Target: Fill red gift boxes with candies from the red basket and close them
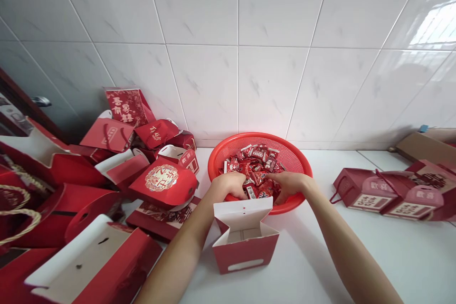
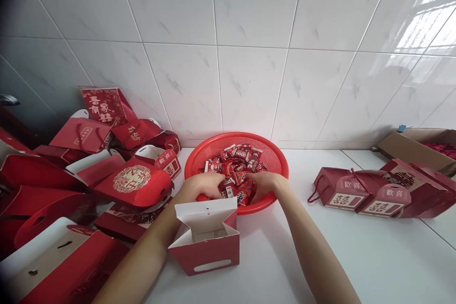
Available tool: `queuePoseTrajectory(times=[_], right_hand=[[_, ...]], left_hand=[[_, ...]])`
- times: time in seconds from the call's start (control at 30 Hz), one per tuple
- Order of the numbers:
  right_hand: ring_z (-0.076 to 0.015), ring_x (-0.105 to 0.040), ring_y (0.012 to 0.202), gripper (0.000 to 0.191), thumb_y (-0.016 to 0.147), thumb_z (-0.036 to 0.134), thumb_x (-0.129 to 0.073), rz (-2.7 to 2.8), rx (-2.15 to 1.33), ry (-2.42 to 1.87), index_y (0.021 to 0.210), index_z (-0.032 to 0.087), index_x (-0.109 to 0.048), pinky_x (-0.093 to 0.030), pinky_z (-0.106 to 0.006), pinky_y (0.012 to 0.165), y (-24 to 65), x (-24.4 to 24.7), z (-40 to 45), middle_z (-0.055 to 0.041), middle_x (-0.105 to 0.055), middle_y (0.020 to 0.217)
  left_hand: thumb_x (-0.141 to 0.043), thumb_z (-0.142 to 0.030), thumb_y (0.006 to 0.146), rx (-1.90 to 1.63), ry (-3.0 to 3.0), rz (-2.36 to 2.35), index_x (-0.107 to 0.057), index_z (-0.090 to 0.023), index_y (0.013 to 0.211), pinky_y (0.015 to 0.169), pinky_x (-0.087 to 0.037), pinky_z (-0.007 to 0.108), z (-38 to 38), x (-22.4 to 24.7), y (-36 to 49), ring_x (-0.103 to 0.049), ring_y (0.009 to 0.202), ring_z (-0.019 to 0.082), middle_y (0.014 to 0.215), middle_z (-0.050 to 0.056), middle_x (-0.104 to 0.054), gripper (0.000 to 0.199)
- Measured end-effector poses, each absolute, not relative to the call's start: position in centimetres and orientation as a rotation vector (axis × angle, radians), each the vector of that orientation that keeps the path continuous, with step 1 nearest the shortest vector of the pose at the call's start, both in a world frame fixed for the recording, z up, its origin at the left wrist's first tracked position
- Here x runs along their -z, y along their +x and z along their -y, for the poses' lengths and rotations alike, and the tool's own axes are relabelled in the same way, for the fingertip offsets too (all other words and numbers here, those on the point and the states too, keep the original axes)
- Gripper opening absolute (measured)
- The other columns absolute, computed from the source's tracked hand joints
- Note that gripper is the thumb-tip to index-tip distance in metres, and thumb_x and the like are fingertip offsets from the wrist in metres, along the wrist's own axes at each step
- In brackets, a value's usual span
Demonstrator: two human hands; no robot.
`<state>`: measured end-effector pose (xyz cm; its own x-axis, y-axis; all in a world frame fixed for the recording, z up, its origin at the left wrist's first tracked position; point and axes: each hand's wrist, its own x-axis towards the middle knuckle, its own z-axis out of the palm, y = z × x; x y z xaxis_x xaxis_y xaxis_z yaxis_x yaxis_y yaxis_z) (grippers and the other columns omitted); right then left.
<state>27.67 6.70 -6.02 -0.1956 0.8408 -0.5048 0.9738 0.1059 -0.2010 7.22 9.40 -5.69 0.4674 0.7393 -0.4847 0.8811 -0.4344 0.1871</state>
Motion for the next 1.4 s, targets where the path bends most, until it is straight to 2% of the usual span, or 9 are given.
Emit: queuePoseTrajectory(times=[0.1,0.27,0.5,0.63,0.73,0.87,1.07,1.23,1.4], right_hand=[[-0.0398,-0.062,0.121,0.102,0.06,0.034,-0.085,-2.169,0.723,1.763,0.154,0.032,-0.045,-0.051,-0.04,0.084,27.6,6.4,-6.7,-0.0139,-0.064,0.137],[-0.0342,-0.066,0.102,0.083,0.06,0.028,-0.082,-2.297,0.771,1.686,0.14,0.031,-0.06,-0.047,-0.031,0.064,27.8,6.9,-6.9,-0.0091,-0.071,0.115],[-0.0253,-0.065,0.087,0.062,0.062,0.021,-0.078,-2.448,0.882,1.736,0.123,0.023,-0.071,-0.041,-0.026,0.058,27.9,6.6,-7.0,-0.0036,-0.071,0.091],[-0.0223,-0.064,0.086,0.053,0.066,0.021,-0.075,-2.6,0.921,1.71,0.119,0.024,-0.075,-0.044,-0.026,0.062,28.1,6.7,-7.1,-0.003,-0.07,0.096],[-0.0202,-0.064,0.083,0.049,0.067,0.018,-0.073,-2.674,0.981,1.707,0.115,0.024,-0.077,-0.046,-0.026,0.066,28.2,6.7,-7.1,-0.0018,-0.071,0.095],[-0.0179,-0.063,0.071,0.035,0.064,0.015,-0.072,-2.741,1.293,1.869,0.097,0.022,-0.079,-0.051,-0.028,0.066,28.2,6.4,-7.0,0.0018,-0.069,0.076],[-0.0168,-0.067,0.065,0.035,0.078,0.027,-0.068,-2.669,1.69,2.329,0.112,0.02,-0.065,-0.061,-0.031,0.065,28.5,6.4,-7.1,0.004,-0.062,0.069],[-0.0158,-0.068,0.064,0.034,0.073,0.026,-0.078,-2.574,2.013,2.502,0.104,0.02,-0.065,-0.063,-0.032,0.068,28.7,6.4,-7.2,0.0044,-0.063,0.067],[-0.0175,-0.069,0.063,0.034,0.073,0.026,-0.079,-2.596,1.986,2.472,0.104,0.02,-0.067,-0.063,-0.034,0.064,28.6,6.6,-7.2,0.0026,-0.066,0.07]], left_hand=[[-0.076,-0.032,0.061,0.483,2.329,-1.3,-0.07,-0.02,0.114,0.071,-0.052,0.031,-9.8,6.0,7.1,-0.068,0.104,0.034,0.118,0.014,-0.073,0.055],[-0.076,-0.034,0.064,0.463,2.359,-1.042,-0.053,-0.025,0.147,0.091,-0.053,0.037,-10.4,6.1,6.8,-0.067,0.113,0.036,0.123,0.01,-0.072,0.086],[-0.074,-0.04,0.068,0.5,2.351,-0.993,-0.045,-0.031,0.153,0.106,-0.047,0.044,-10.7,6.2,7.0,-0.059,0.129,0.037,0.148,0.01,-0.059,0.091],[-0.074,-0.041,0.067,0.503,2.334,-1.018,-0.057,-0.03,0.142,0.099,-0.051,0.044,-10.8,6.3,7.2,-0.061,0.124,0.036,0.142,0.009,-0.063,0.078],[-0.071,-0.033,0.068,0.379,2.327,-0.995,-0.073,-0.023,0.112,0.079,-0.054,0.034,-10.9,6.3,7.5,-0.07,0.095,0.03,0.106,0.007,-0.076,0.046],[-0.067,-0.023,0.069,0.208,2.29,-1.015,-0.072,-0.02,0.084,0.064,-0.048,0.029,-11.0,6.1,8.0,-0.067,0.072,0.023,0.077,0.003,-0.073,0.016],[-0.063,-0.03,0.079,-0.255,2.25,-1.111,-0.07,-0.015,0.089,0.079,-0.047,0.032,-12.1,5.8,8.0,-0.066,0.091,0.025,0.095,0.009,-0.074,0.019],[-0.059,-0.034,0.085,-0.411,2.131,-1.08,-0.07,-0.012,0.09,0.079,-0.05,0.031,-12.4,6.0,7.5,-0.067,0.089,0.023,0.097,0.008,-0.075,0.024],[-0.056,-0.032,0.089,-0.425,2.081,-1.08,-0.072,-0.012,0.098,0.084,-0.053,0.032,-12.1,6.5,7.3,-0.069,0.099,0.024,0.103,0.01,-0.077,0.027]])
